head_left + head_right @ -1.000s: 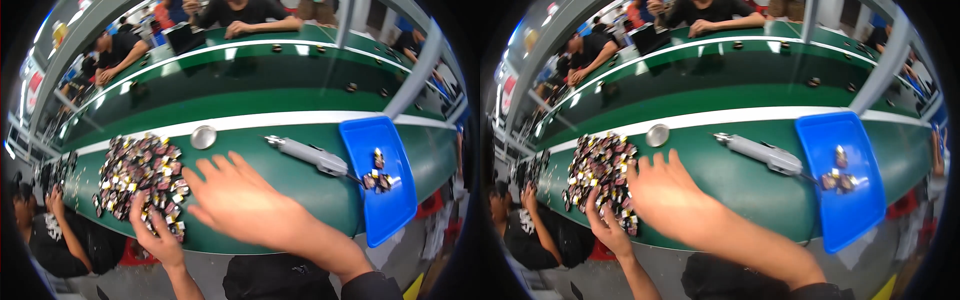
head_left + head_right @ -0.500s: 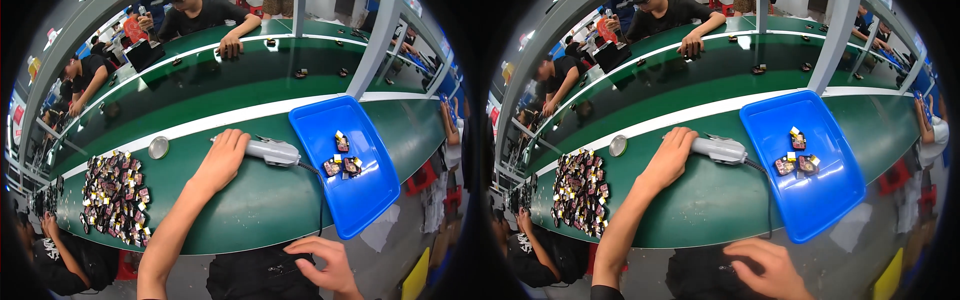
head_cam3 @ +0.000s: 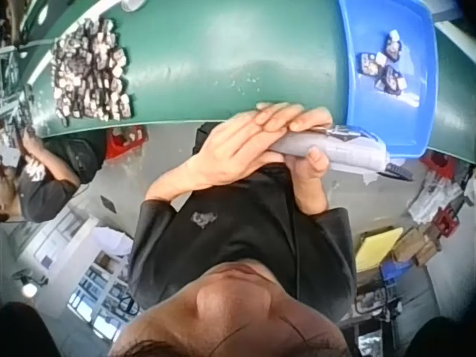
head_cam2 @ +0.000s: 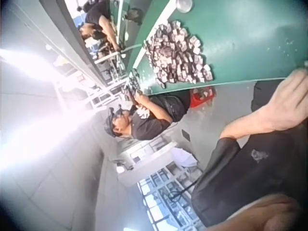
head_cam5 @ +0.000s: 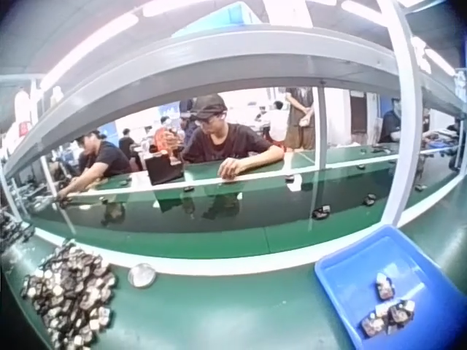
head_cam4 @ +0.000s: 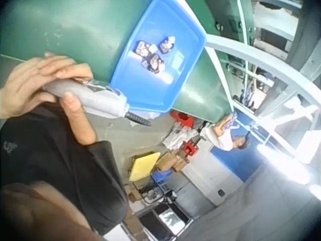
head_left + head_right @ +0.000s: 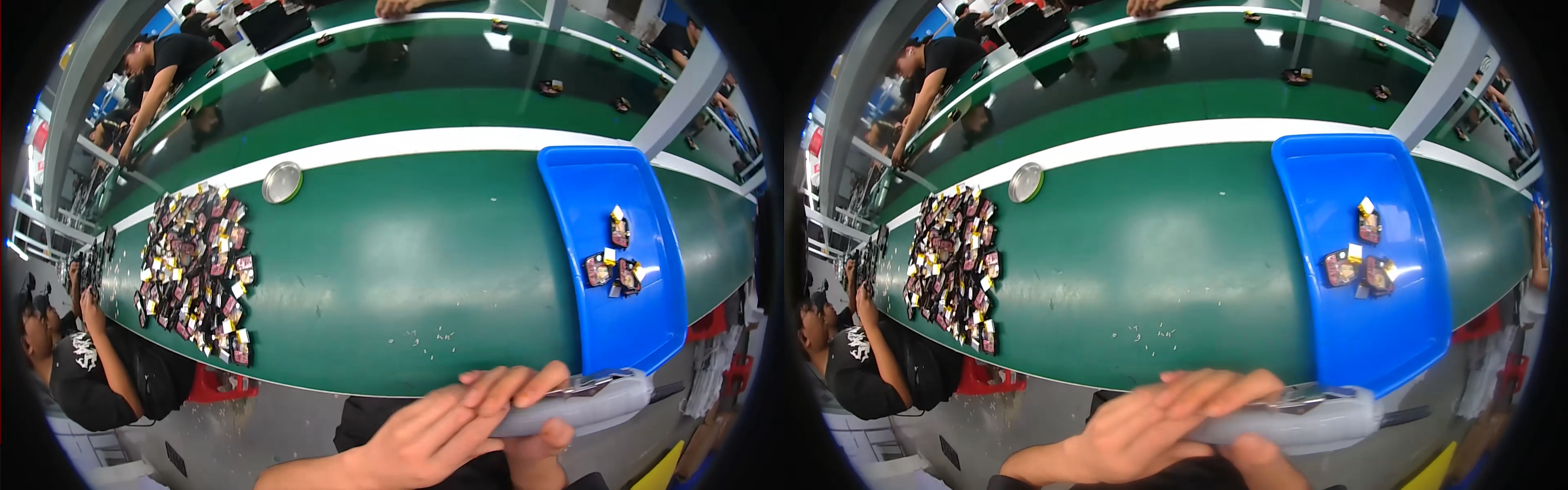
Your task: Assembling small electronic components and plastic cases using an electric screwdriver on a factory production line.
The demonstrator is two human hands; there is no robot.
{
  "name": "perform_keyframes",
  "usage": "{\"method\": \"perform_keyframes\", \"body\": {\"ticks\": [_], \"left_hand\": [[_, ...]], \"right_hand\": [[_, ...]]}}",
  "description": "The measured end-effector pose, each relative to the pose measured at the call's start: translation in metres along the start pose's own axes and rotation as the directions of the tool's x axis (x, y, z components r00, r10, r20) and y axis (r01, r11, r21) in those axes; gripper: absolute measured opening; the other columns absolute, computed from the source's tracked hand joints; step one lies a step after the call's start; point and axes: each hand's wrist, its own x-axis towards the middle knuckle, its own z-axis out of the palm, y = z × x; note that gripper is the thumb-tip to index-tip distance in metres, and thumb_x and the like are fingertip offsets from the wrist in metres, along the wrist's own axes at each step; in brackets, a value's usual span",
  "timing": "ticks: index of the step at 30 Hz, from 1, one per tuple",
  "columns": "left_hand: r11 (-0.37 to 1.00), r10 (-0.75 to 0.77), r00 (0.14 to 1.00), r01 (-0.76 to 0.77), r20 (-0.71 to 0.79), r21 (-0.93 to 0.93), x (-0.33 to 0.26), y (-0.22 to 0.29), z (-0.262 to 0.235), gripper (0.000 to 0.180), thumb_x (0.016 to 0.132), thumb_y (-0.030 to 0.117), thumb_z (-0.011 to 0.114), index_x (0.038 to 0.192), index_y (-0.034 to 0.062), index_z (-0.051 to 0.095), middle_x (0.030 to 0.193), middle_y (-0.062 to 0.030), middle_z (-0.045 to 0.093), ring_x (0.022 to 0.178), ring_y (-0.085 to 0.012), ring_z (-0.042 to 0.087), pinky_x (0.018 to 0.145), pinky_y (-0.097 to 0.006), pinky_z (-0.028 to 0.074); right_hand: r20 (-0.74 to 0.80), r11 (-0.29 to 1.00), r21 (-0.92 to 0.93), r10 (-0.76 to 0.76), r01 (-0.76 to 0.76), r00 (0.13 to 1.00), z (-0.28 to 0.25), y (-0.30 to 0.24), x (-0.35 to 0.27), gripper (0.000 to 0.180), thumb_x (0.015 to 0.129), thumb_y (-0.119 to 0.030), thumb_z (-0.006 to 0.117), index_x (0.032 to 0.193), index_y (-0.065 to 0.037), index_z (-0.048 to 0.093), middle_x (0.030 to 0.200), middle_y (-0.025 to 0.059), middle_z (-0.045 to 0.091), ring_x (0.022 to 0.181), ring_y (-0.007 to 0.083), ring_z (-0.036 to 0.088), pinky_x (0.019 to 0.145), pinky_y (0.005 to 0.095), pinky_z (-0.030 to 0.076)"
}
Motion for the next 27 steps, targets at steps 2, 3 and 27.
{"method": "perform_keyframes", "body": {"ticks": [2, 3, 27], "left_hand": [[0.994, -0.056, 0.989, 0.042, -0.136, -0.103, -0.005, -0.021, -0.014, 0.030, 0.067, 0.000, 0.070, 0.096, -0.0044, 0.062, 0.091, -0.0139, 0.065, 0.077, -0.0257, 0.064, 0.066, -0.034, 0.053], [0.993, -0.113, 0.979, 0.103, -0.169, -0.066, -0.009, -0.034, -0.020, 0.026, 0.067, -0.004, 0.073, 0.091, -0.0020, 0.063, 0.084, -0.0136, 0.067, 0.079, -0.0291, 0.065, 0.070, -0.035, 0.054], [0.931, 0.062, 0.998, -0.052, -0.016, 0.360, -0.010, -0.102, -0.021, 0.033, 0.064, -0.013, 0.067, 0.095, -0.0045, 0.060, 0.088, -0.0119, 0.060, 0.066, -0.0238, 0.058, 0.054, -0.031, 0.047]], "right_hand": [[-0.094, 0.998, 0.051, -0.026, 0.031, 0.995, -0.005, -0.005, 0.001, 0.035, 0.089, -0.041, 0.057, 0.099, -0.009, 0.047, 0.078, 0.0141, 0.058, 0.077, 0.0317, 0.061, 0.087, 0.0515, 0.049], [-0.170, 0.988, 0.140, -0.036, 0.060, 0.985, -0.010, -0.008, 0.001, 0.035, 0.089, -0.039, 0.057, 0.103, -0.008, 0.047, 0.082, 0.0150, 0.058, 0.074, 0.0311, 0.061, 0.083, 0.0503, 0.050], [-0.178, 0.878, 0.476, 0.157, -0.055, 0.971, -0.041, -0.007, -0.001, 0.027, 0.088, -0.027, 0.052, 0.106, -0.007, 0.050, 0.075, 0.0085, 0.049, 0.051, 0.0161, 0.049, 0.063, 0.0368, 0.042]]}}
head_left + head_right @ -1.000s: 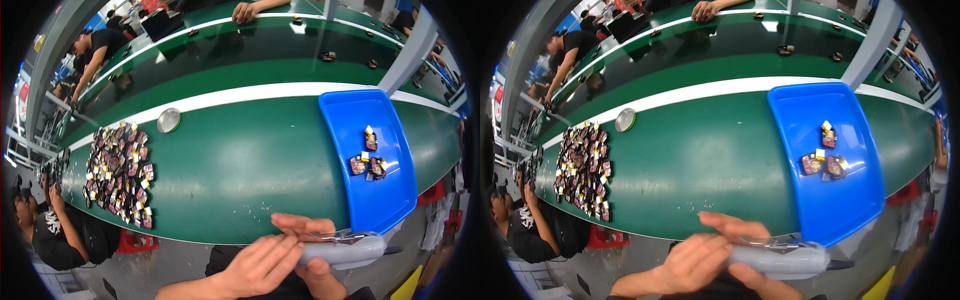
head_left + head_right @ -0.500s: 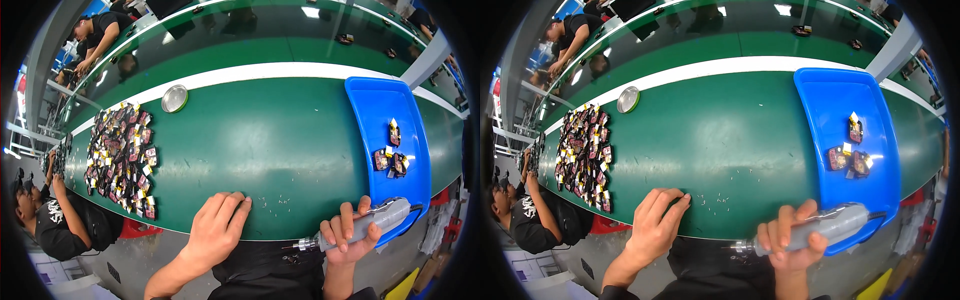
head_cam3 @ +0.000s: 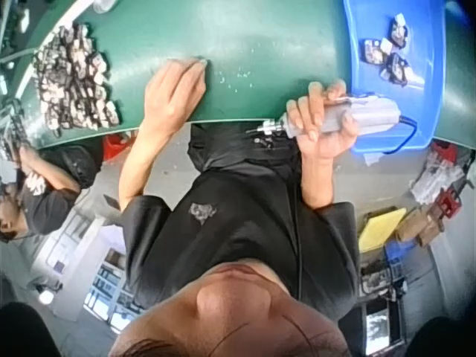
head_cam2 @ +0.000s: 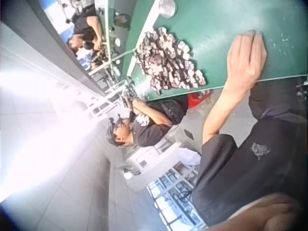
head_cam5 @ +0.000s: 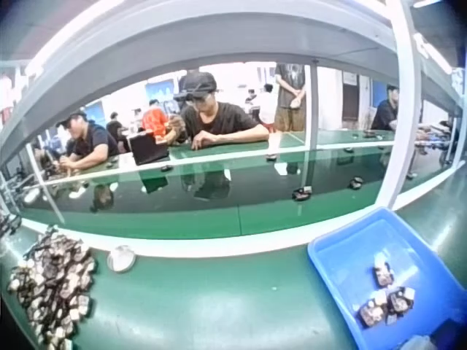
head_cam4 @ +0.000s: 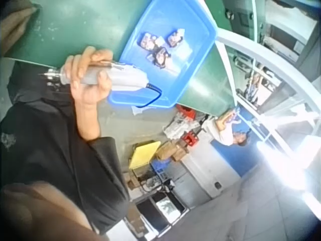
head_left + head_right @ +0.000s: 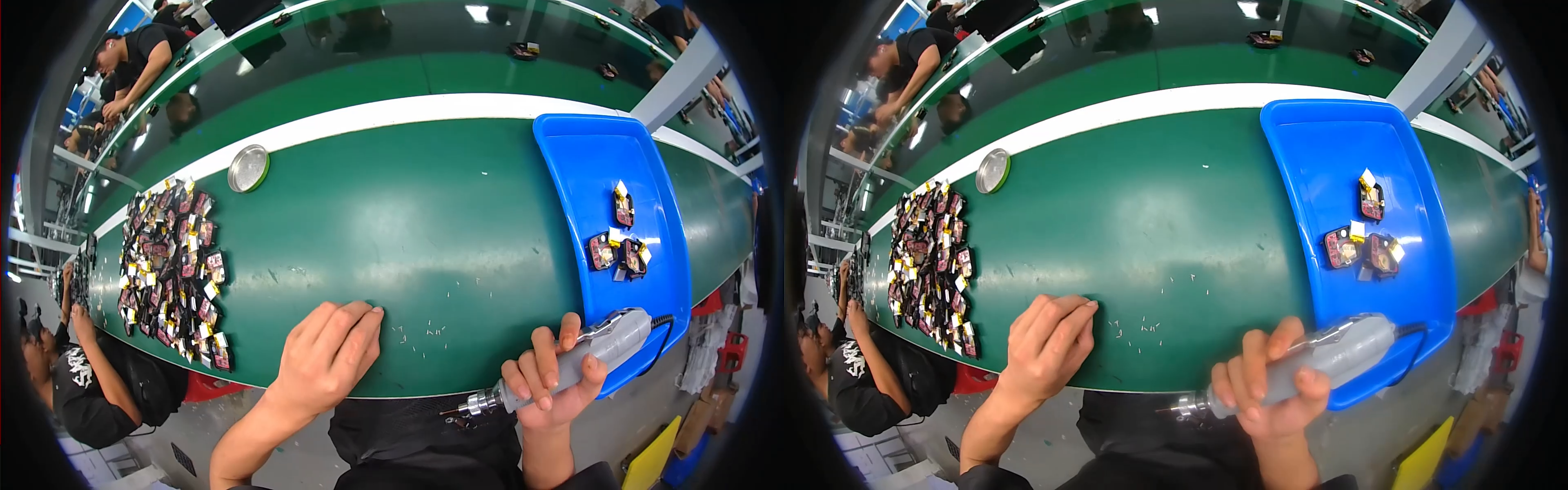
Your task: Assembling small electronic components and plastic cases using an electric screwdriver on a factory production line.
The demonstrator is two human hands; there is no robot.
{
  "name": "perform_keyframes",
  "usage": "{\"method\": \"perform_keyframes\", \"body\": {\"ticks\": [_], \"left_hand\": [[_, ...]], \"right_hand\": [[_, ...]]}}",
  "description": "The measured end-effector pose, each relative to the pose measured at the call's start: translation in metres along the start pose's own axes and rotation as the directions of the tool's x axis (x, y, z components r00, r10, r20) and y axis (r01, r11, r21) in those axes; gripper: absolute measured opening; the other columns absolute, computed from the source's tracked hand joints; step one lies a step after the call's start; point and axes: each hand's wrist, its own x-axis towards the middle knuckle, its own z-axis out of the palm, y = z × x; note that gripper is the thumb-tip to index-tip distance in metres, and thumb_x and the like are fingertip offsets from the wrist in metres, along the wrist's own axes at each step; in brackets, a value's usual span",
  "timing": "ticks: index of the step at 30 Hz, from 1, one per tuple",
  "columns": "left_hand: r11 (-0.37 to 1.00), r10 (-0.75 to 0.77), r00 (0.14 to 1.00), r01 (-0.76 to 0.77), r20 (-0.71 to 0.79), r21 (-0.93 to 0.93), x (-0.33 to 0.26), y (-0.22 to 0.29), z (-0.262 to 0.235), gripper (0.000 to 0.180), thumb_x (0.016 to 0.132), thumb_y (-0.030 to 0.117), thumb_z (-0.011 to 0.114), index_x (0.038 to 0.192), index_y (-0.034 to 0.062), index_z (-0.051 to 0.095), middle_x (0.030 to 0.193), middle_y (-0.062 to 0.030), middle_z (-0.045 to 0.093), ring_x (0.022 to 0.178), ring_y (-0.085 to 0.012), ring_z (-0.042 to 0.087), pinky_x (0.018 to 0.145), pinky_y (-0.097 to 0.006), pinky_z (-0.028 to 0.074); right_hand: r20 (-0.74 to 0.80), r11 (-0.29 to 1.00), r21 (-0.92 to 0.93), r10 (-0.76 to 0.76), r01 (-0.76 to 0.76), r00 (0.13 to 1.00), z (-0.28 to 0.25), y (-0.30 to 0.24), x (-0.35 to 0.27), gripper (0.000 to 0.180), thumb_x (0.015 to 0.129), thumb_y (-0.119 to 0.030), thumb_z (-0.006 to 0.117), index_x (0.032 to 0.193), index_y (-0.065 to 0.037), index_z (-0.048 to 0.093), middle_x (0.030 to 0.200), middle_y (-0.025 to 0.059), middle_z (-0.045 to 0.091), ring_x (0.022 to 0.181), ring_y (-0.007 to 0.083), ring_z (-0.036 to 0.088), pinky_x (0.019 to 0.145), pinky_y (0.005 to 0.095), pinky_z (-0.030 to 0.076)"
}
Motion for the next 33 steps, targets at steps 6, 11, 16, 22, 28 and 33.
{"method": "perform_keyframes", "body": {"ticks": [6, 11, 16, 22, 28, 33], "left_hand": [[0.921, -0.262, 0.954, 0.201, -0.147, -0.335, -0.010, 0.022, 0.003, 0.022, 0.069, -0.015, 0.066, 0.089, -0.0050, 0.063, 0.075, -0.0129, 0.063, 0.063, -0.0212, 0.060, 0.055, -0.029, 0.047], [0.217, -0.661, 0.741, 0.340, 0.119, -0.915, -0.024, 0.059, -0.005, 0.010, 0.074, -0.016, 0.065, 0.083, -0.0097, 0.064, 0.079, -0.0176, 0.066, 0.068, -0.0199, 0.062, 0.060, -0.027, 0.050], [-0.030, -0.629, 0.755, 0.213, 0.184, -0.976, -0.033, 0.064, 0.001, 0.009, 0.089, -0.005, 0.057, 0.089, -0.0121, 0.062, 0.088, -0.0196, 0.064, 0.071, -0.0187, 0.061, 0.062, -0.027, 0.051], [-0.096, -0.631, 0.753, 0.164, 0.188, -0.982, -0.034, 0.065, -0.002, 0.011, 0.091, -0.003, 0.056, 0.090, -0.0122, 0.061, 0.089, -0.0193, 0.063, 0.072, -0.0181, 0.061, 0.064, -0.028, 0.051], [-0.141, -0.610, 0.756, 0.194, 0.239, -0.971, -0.036, 0.064, -0.002, 0.021, 0.096, 0.009, 0.053, 0.085, -0.0088, 0.058, 0.080, -0.0195, 0.061, 0.068, -0.0232, 0.060, 0.056, -0.031, 0.053], [-0.198, -0.604, 0.743, 0.210, 0.288, -0.957, -0.039, 0.067, -0.001, 0.020, 0.095, 0.007, 0.054, 0.084, -0.0087, 0.058, 0.080, -0.0193, 0.061, 0.067, -0.0226, 0.060, 0.055, -0.030, 0.052]], "right_hand": [[0.016, 0.986, 0.131, -0.110, 0.107, 0.994, 0.027, -0.005, 0.014, 0.021, 0.090, -0.025, 0.054, 0.088, -0.007, 0.043, 0.072, 0.0050, 0.048, 0.049, 0.0125, 0.045, 0.058, 0.0327, 0.043], [0.108, 0.964, 0.171, -0.224, 0.204, 0.969, 0.059, 0.002, 0.038, 0.018, 0.090, -0.020, 0.055, 0.087, -0.007, 0.043, 0.070, 0.0041, 0.047, 0.046, 0.0113, 0.043, 0.056, 0.0317, 0.043], [0.071, 0.962, 0.139, -0.246, 0.235, 0.967, 0.070, 0.028, 0.044, 0.017, 0.090, -0.020, 0.054, 0.086, -0.007, 0.043, 0.069, 0.0041, 0.046, 0.043, 0.0113, 0.043, 0.055, 0.0318, 0.042], [0.059, 0.971, 0.098, -0.226, 0.219, 0.972, 0.067, 0.038, 0.046, 0.017, 0.091, -0.020, 0.053, 0.086, -0.008, 0.042, 0.070, 0.0047, 0.046, 0.044, 0.0115, 0.043, 0.055, 0.0318, 0.042], [0.033, 0.977, 0.038, -0.209, 0.208, 0.977, 0.066, 0.041, 0.042, 0.016, 0.089, -0.015, 0.054, 0.085, -0.008, 0.041, 0.069, 0.0038, 0.046, 0.044, 0.0107, 0.043, 0.053, 0.0302, 0.042], [-0.005, 0.976, 0.027, -0.217, 0.217, 0.976, 0.069, 0.043, 0.040, 0.015, 0.087, -0.011, 0.055, 0.082, -0.008, 0.040, 0.066, 0.0031, 0.045, 0.041, 0.0099, 0.042, 0.048, 0.0281, 0.041]]}}
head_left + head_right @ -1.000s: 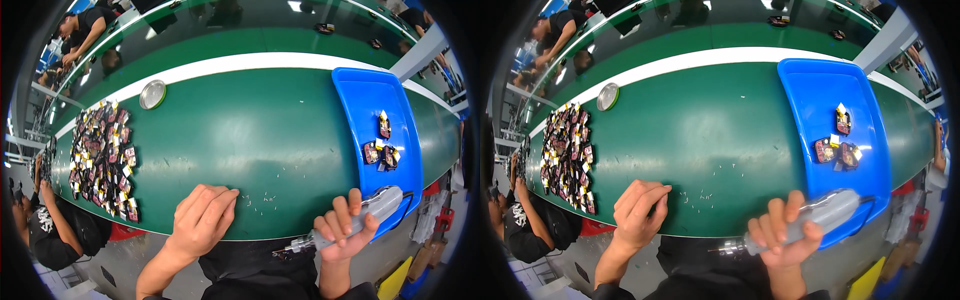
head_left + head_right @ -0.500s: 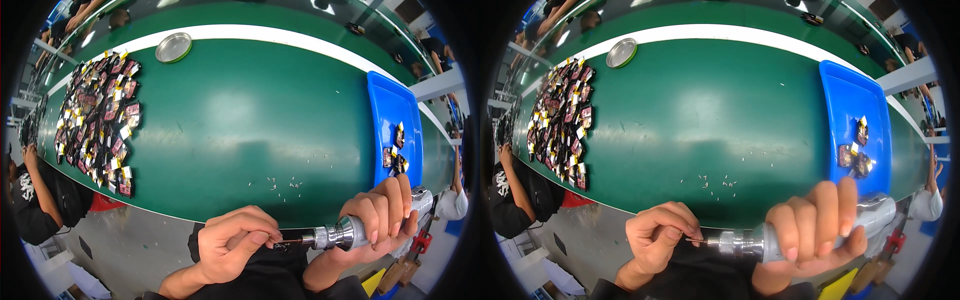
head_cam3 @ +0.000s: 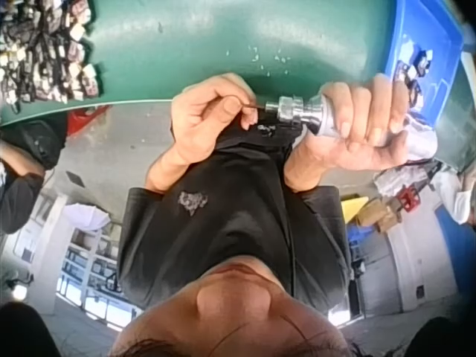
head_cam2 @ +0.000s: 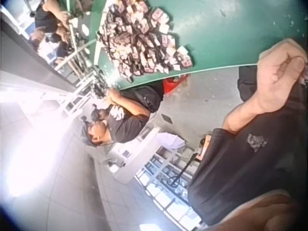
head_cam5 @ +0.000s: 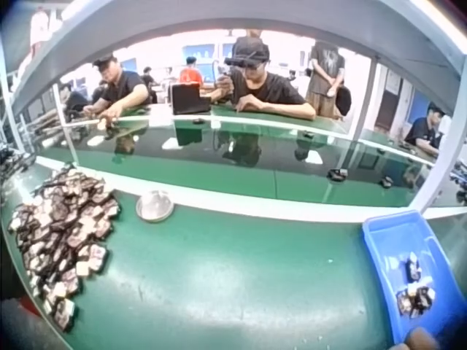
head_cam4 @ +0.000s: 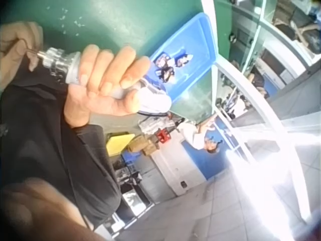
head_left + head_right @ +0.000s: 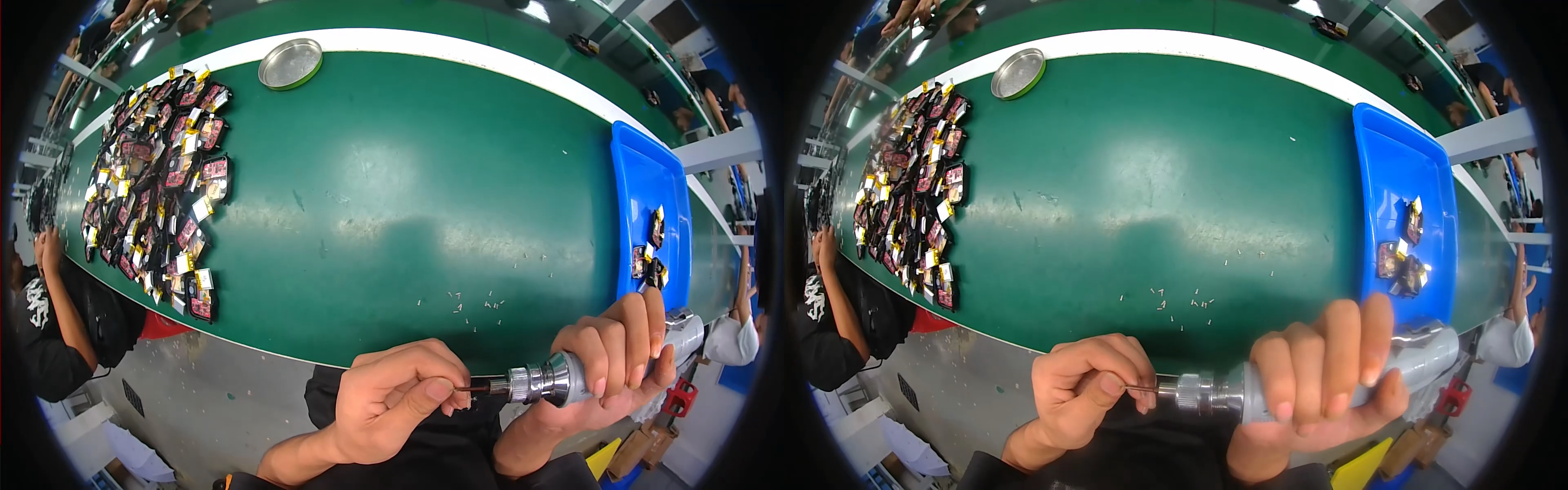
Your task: Assembling small electronic components and plastic cases using an electric screwdriver on a factory production line.
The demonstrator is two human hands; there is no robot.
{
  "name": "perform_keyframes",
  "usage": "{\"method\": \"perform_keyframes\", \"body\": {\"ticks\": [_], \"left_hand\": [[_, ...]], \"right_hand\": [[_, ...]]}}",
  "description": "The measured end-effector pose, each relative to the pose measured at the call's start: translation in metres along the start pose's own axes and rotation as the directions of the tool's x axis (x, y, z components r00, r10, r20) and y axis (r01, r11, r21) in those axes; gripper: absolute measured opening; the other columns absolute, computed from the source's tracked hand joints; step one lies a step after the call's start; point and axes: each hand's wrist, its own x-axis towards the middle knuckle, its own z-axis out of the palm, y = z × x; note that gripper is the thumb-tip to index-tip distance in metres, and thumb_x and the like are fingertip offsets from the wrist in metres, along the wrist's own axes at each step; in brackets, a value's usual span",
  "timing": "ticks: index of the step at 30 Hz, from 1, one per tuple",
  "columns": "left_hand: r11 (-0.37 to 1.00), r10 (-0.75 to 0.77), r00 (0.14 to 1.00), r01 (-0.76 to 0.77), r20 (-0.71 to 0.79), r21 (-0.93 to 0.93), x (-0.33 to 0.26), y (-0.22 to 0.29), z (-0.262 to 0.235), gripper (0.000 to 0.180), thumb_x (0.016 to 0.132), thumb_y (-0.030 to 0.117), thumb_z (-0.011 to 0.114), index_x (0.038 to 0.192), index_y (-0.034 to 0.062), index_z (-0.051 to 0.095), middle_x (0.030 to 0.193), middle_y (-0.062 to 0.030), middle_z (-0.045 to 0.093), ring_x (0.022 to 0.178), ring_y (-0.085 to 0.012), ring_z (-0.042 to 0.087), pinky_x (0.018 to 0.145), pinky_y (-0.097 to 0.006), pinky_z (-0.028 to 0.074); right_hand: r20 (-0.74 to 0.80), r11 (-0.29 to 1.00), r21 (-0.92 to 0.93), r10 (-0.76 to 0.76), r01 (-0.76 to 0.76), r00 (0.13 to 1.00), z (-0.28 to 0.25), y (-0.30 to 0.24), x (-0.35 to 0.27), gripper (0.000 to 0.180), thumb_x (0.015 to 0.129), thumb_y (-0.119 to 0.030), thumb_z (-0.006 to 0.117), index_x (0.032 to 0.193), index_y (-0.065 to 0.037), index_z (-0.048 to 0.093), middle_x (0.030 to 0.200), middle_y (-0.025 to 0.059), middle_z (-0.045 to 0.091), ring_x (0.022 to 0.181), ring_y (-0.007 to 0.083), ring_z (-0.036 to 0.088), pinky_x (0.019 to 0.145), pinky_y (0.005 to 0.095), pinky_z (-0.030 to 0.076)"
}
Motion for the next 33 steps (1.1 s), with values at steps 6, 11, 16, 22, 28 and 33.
{"method": "perform_keyframes", "body": {"ticks": [6, 11, 16, 22, 28, 33], "left_hand": [[0.877, 0.180, 0.982, -0.183, 0.050, 0.444, 0.018, 0.001, -0.003, 0.009, 0.085, -0.003, 0.058, 0.078, -0.0076, 0.060, 0.072, -0.0161, 0.062, 0.061, -0.0212, 0.059, 0.053, -0.028, 0.048], [0.770, 0.223, 0.972, -0.225, 0.078, 0.597, 0.031, 0.012, 0.007, 0.011, 0.075, -0.014, 0.062, 0.079, -0.0037, 0.060, 0.072, -0.0126, 0.061, 0.060, -0.0269, 0.058, 0.055, -0.031, 0.046], [0.819, 0.051, 0.999, -0.031, -0.019, 0.573, 0.016, 0.022, 0.017, 0.013, 0.092, 0.003, 0.052, 0.081, -0.0009, 0.057, 0.071, -0.0095, 0.059, 0.064, -0.0188, 0.060, 0.060, -0.029, 0.048], [0.848, -0.074, 0.997, 0.057, 0.011, 0.527, 0.012, 0.035, 0.028, 0.017, 0.094, 0.011, 0.053, 0.086, -0.0001, 0.063, 0.071, -0.0055, 0.063, 0.066, -0.0104, 0.058, 0.061, -0.026, 0.049], [0.891, -0.121, 0.993, 0.114, -0.013, 0.440, 0.009, 0.027, 0.021, 0.021, 0.096, 0.017, 0.054, 0.088, 0.0009, 0.065, 0.072, -0.0047, 0.064, 0.068, -0.0114, 0.058, 0.064, -0.027, 0.048], [0.873, -0.100, 0.995, 0.092, -0.010, 0.479, -0.005, 0.018, 0.014, 0.024, 0.096, 0.019, 0.053, 0.087, 0.0004, 0.065, 0.071, -0.0047, 0.064, 0.067, -0.0121, 0.058, 0.064, -0.027, 0.048]], "right_hand": [[0.104, 0.993, -0.107, -0.031, 0.042, 0.994, -0.006, -0.002, 0.011, 0.016, 0.087, -0.011, 0.054, 0.081, -0.007, 0.039, 0.065, 0.0034, 0.044, 0.040, 0.0096, 0.041, 0.044, 0.0271, 0.039], [0.088, 0.988, -0.152, -0.028, 0.041, 0.996, -0.005, -0.009, 0.018, 0.019, 0.091, -0.019, 0.052, 0.085, -0.006, 0.039, 0.065, 0.0043, 0.046, 0.041, 0.0104, 0.042, 0.046, 0.0288, 0.040], [0.036, 0.986, -0.056, 0.157, -0.154, 0.987, -0.005, -0.015, 0.013, 0.034, 0.080, -0.020, 0.066, 0.104, -0.003, 0.048, 0.086, 0.0067, 0.046, 0.065, 0.0141, 0.047, 0.055, 0.0286, 0.038], [0.061, 0.976, -0.212, 0.066, -0.052, 0.996, 0.009, -0.024, 0.003, 0.040, 0.078, -0.022, 0.071, 0.106, -0.008, 0.047, 0.080, 0.0035, 0.045, 0.064, 0.0138, 0.044, 0.064, 0.0321, 0.039], [0.096, 0.957, -0.284, 0.093, -0.063, 0.991, 0.016, -0.012, 0.000, 0.046, 0.079, -0.035, 0.074, 0.116, -0.015, 0.052, 0.074, 0.0033, 0.047, 0.062, 0.0171, 0.043, 0.067, 0.0351, 0.040], [-0.007, 0.964, -0.212, 0.161, -0.159, 0.987, 0.014, -0.001, -0.014, 0.030, 0.087, -0.027, 0.063, 0.113, -0.012, 0.056, 0.057, 0.0010, 0.039, 0.049, 0.0143, 0.036, 0.053, 0.0292, 0.034]]}}
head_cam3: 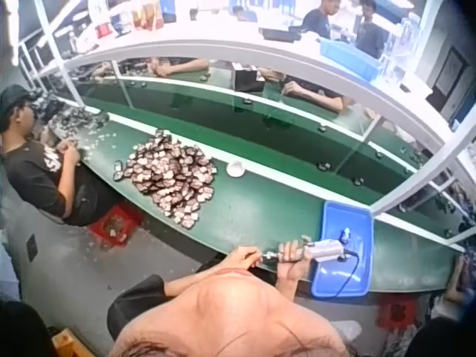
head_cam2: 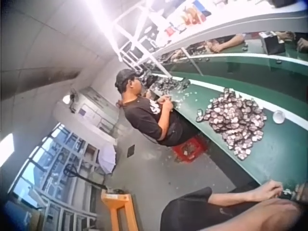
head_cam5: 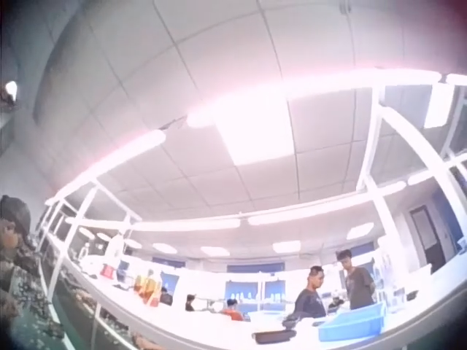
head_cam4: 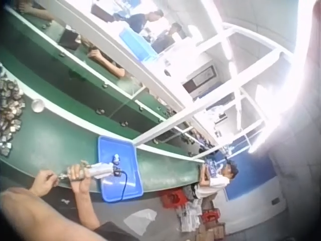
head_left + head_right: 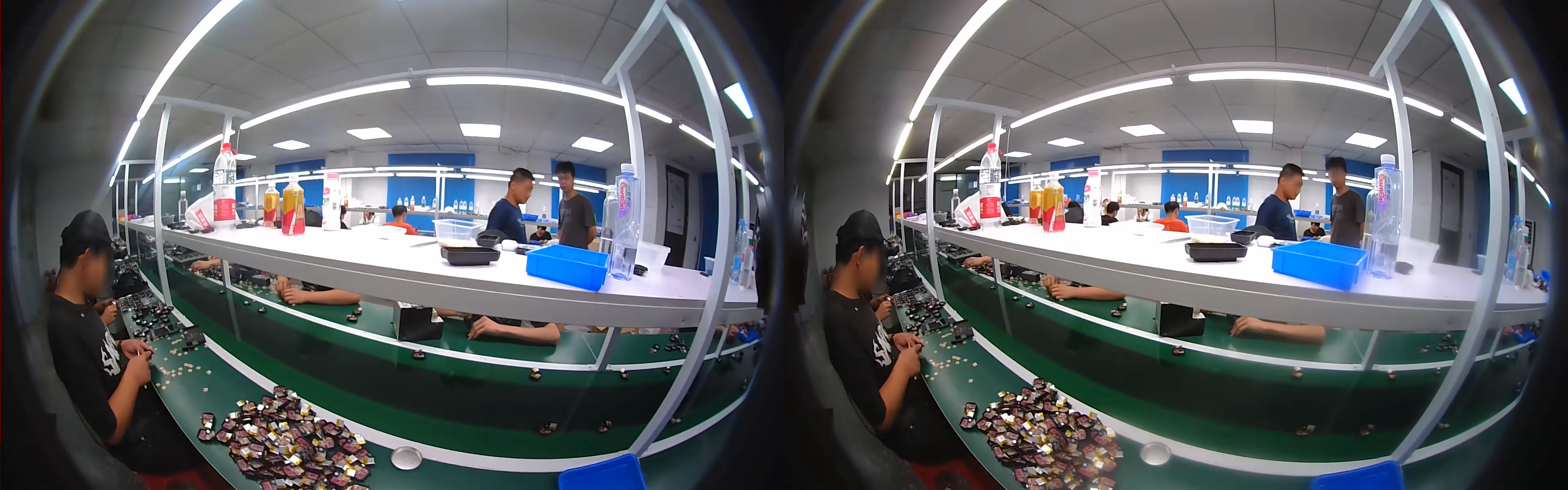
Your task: Assembling small electronic components and plastic cases using an electric screwdriver on a factory production line.
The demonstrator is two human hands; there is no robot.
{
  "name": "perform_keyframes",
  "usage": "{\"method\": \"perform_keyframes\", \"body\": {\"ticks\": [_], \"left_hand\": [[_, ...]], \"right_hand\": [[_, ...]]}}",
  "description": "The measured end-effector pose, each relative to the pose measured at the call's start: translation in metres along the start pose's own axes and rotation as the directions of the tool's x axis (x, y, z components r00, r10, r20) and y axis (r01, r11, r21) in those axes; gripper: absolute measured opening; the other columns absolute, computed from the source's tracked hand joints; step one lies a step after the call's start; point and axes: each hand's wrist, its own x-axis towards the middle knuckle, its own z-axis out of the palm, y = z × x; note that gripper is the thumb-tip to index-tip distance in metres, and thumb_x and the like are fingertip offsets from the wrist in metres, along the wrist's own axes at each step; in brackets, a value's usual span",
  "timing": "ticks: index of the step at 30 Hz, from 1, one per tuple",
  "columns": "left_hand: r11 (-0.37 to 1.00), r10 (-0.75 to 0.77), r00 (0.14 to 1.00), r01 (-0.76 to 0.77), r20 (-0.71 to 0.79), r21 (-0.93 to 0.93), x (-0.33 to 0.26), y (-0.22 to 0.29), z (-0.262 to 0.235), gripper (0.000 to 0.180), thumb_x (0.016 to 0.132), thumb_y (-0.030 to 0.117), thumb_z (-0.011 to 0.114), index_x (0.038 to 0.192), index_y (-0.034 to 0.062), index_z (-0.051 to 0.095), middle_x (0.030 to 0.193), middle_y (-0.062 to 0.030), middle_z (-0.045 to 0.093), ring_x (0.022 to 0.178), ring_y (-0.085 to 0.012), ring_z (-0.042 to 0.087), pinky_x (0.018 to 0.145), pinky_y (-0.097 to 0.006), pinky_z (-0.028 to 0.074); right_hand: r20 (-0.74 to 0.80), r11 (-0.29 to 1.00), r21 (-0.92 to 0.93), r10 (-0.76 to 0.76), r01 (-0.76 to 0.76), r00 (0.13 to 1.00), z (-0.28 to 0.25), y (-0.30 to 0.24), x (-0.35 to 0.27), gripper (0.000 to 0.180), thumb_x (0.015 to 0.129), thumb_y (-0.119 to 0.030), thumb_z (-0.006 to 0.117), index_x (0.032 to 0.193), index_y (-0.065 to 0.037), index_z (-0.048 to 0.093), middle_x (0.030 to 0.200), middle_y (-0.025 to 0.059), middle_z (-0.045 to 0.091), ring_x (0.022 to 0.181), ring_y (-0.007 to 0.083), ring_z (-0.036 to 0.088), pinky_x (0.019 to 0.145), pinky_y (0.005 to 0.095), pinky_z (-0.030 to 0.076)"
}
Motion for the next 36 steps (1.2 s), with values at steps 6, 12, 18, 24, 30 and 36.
{"method": "perform_keyframes", "body": {"ticks": [6, 12, 18, 24, 30, 36], "left_hand": [[0.998, -0.060, 0.997, 0.061, 0.043, -0.006, -0.018, 0.020, -0.002, 0.025, 0.098, 0.017, 0.050, 0.086, -0.0002, 0.064, 0.069, -0.0040, 0.061, 0.066, -0.0114, 0.055, 0.062, -0.027, 0.046], [0.998, 0.037, 0.998, -0.034, -0.046, 0.060, -0.006, 0.016, -0.001, 0.025, 0.095, 0.015, 0.053, 0.079, -0.0015, 0.062, 0.063, -0.0069, 0.061, 0.058, -0.0116, 0.055, 0.055, -0.028, 0.045], [0.998, -0.057, 0.998, 0.057, 0.000, 0.022, 0.007, 0.013, -0.004, 0.023, 0.097, 0.010, 0.051, 0.086, -0.0036, 0.066, 0.070, -0.0054, 0.063, 0.063, -0.0093, 0.059, 0.060, -0.023, 0.048], [1.000, 0.006, 1.000, -0.006, 0.005, 0.000, 0.021, -0.007, -0.002, 0.035, 0.100, 0.017, 0.042, 0.088, -0.0078, 0.065, 0.073, -0.0103, 0.063, 0.060, -0.0108, 0.055, 0.054, -0.022, 0.044], [0.903, -0.111, 0.994, 0.106, 0.014, -0.416, 0.026, -0.011, -0.017, 0.030, 0.099, 0.017, 0.042, 0.103, -0.0075, 0.059, 0.085, -0.0137, 0.062, 0.071, -0.0141, 0.054, 0.058, -0.025, 0.042], [0.986, 0.157, 0.953, -0.167, -0.258, -0.019, 0.042, -0.005, -0.043, 0.019, 0.095, 0.010, 0.050, 0.096, -0.0051, 0.061, 0.085, -0.0110, 0.063, 0.075, -0.0137, 0.056, 0.067, -0.025, 0.044]], "right_hand": [[0.061, 0.999, 0.005, -0.038, 0.037, 0.997, 0.008, 0.002, -0.013, 0.023, 0.088, -0.022, 0.062, 0.107, -0.010, 0.057, 0.055, -0.0016, 0.036, 0.048, 0.0114, 0.034, 0.051, 0.0267, 0.032], [0.056, 0.998, 0.019, -0.054, 0.053, 0.997, 0.011, -0.003, -0.006, 0.019, 0.089, -0.021, 0.060, 0.102, -0.008, 0.053, 0.057, -0.0013, 0.037, 0.050, 0.0111, 0.034, 0.055, 0.0278, 0.032], [0.055, 0.987, -0.036, -0.152, 0.154, 0.987, -0.014, -0.011, 0.009, 0.022, 0.090, -0.028, 0.051, 0.103, -0.011, 0.046, 0.053, 0.0007, 0.039, 0.046, 0.0126, 0.039, 0.060, 0.0327, 0.036], [0.004, 0.982, -0.015, -0.187, 0.187, 0.982, -0.030, -0.016, 0.009, 0.021, 0.090, -0.027, 0.050, 0.101, -0.010, 0.047, 0.053, -0.0005, 0.039, 0.046, 0.0109, 0.038, 0.060, 0.0323, 0.037], [-0.045, 0.982, 0.009, -0.187, 0.188, 0.981, -0.034, -0.013, 0.011, 0.020, 0.089, -0.026, 0.050, 0.101, -0.011, 0.047, 0.053, -0.0003, 0.039, 0.046, 0.0108, 0.037, 0.060, 0.0321, 0.037], [-0.067, 0.983, 0.033, -0.180, 0.183, 0.981, -0.040, -0.013, 0.015, 0.020, 0.089, -0.024, 0.050, 0.104, -0.011, 0.047, 0.055, 0.0005, 0.041, 0.046, 0.0118, 0.039, 0.061, 0.0322, 0.037]]}}
